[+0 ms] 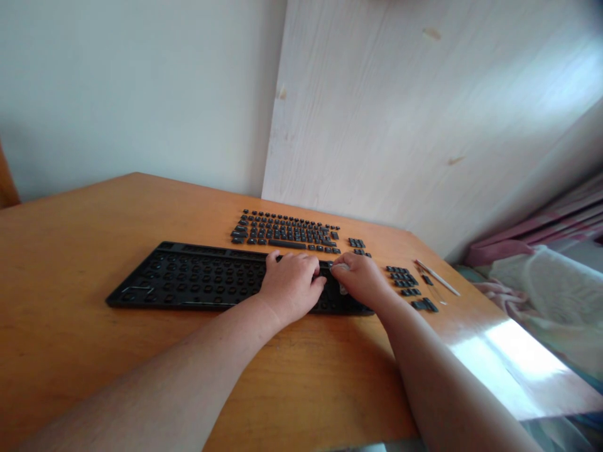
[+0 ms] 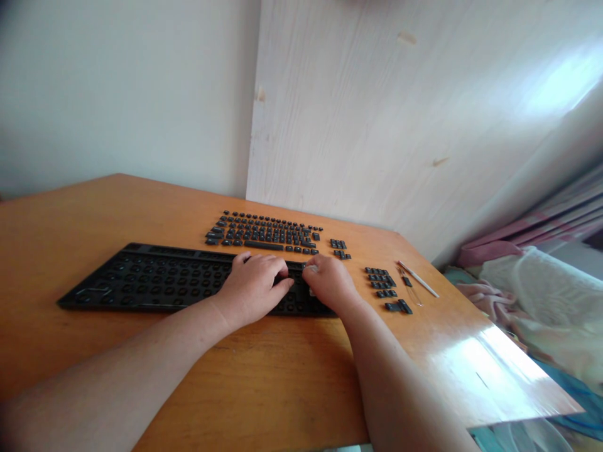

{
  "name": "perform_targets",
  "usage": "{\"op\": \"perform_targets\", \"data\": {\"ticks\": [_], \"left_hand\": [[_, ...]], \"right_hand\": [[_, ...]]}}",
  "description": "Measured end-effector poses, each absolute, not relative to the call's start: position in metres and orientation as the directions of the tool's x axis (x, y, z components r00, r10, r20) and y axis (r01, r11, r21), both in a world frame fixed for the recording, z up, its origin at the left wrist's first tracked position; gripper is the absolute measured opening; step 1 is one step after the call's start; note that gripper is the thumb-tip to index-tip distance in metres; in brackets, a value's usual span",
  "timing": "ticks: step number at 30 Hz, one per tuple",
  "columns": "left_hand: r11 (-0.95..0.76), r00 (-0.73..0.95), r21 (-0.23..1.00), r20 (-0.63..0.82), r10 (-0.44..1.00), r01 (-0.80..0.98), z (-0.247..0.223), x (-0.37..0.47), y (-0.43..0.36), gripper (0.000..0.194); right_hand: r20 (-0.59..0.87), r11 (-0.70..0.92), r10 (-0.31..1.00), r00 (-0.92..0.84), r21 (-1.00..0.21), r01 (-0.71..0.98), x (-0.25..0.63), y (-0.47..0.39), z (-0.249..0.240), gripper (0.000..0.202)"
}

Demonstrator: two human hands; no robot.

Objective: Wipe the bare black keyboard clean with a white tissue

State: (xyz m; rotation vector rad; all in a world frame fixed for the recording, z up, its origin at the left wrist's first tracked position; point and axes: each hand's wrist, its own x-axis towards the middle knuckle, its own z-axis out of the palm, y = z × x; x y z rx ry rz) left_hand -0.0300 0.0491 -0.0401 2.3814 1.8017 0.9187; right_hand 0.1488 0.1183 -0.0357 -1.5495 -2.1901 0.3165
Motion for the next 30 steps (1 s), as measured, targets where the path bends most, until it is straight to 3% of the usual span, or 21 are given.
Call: {"op": "perform_targets", "data": {"ticks": [7, 13, 16, 30], "left_hand": [[-0.35, 0.195, 0.317, 0.43, 0.882, 0.882, -0.044, -0.031, 0.05, 0.023], [-0.377, 0.252, 0.308, 0.378, 0.891, 0.873, -0.044, -0.031, 0.05, 0.065], [-0.393, 0.287, 0.27, 0.359, 0.888, 0.879, -0.044, -0.032, 0.049, 0.076], [-0.395, 0.294, 0.251, 0.357, 0.886, 0.884, -0.041, -0.031, 0.046, 0.071]], "right_hand": [[0.158, 0.388, 0.921, -0.357, -0.464, 0.796, 0.152, 0.114, -0.031, 0.017], [0.136, 0.388, 0.92, -0.369, -0.456, 0.801, 0.153, 0.111, -0.027, 0.017], [0.13, 0.398, 0.915, -0.382, -0.434, 0.808, 0.151, 0.107, -0.024, 0.018], [-0.022, 0.404, 0.884, -0.468, -0.47, 0.785, 0.161, 0.092, -0.012, 0.017]]}}
